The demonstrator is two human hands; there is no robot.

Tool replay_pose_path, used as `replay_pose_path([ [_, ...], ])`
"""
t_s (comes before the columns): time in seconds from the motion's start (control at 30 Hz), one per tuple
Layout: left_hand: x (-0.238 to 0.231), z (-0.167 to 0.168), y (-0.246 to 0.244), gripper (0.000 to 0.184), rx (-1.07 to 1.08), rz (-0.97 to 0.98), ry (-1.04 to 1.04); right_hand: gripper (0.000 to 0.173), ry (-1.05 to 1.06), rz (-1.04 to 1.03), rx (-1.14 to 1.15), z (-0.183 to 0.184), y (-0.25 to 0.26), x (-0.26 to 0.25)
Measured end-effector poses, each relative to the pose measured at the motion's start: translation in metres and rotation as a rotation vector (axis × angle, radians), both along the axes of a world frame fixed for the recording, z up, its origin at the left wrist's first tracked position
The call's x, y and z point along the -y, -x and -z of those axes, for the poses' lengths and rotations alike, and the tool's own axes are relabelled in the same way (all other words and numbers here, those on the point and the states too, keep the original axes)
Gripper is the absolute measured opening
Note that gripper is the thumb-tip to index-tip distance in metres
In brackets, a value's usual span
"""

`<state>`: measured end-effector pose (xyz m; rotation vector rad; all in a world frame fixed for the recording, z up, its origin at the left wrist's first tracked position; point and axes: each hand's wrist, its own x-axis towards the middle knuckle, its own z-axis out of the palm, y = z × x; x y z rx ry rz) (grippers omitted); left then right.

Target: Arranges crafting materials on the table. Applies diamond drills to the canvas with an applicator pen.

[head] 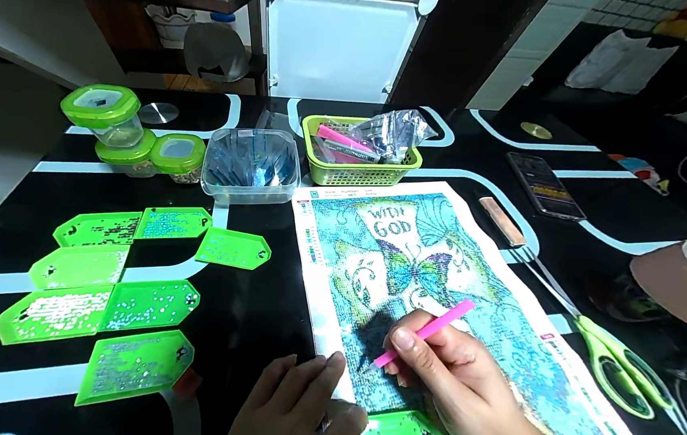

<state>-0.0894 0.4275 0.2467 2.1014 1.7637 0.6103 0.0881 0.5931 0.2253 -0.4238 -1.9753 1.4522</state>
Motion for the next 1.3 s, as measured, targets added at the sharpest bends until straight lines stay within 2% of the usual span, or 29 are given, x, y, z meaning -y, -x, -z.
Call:
replay_pose_path([
  [0.1,0.000,0.000,0.000,0.042,0.000,-0.004,-0.008,0.027,-0.107,-0.022,0.028,0.004,0.001,0.000],
  [0.33,0.000,0.001,-0.001,0.041,-0.004,-0.008,-0.018,0.027,-0.143,-0.022,0.036,0.005,0.002,0.001],
  [0.7,0.000,0.000,-0.001,0.040,0.003,-0.019,-0.016,0.027,-0.385,-0.018,0.103,0.001,0.002,0.004],
  [0.9,0.000,0.001,-0.002,0.039,-0.019,-0.021,-0.030,0.028,-0.360,-0.030,0.082,0.002,0.001,0.003],
  [1.07,0.000,0.000,-0.002,0.038,-0.012,-0.021,-0.019,0.027,-0.172,-0.062,-0.007,-0.007,-0.008,0.004],
  [1.3,0.001,0.003,-0.002,0.040,-0.024,-0.026,-0.043,0.029,-0.296,-0.163,0.014,-0.007,-0.009,0.011],
])
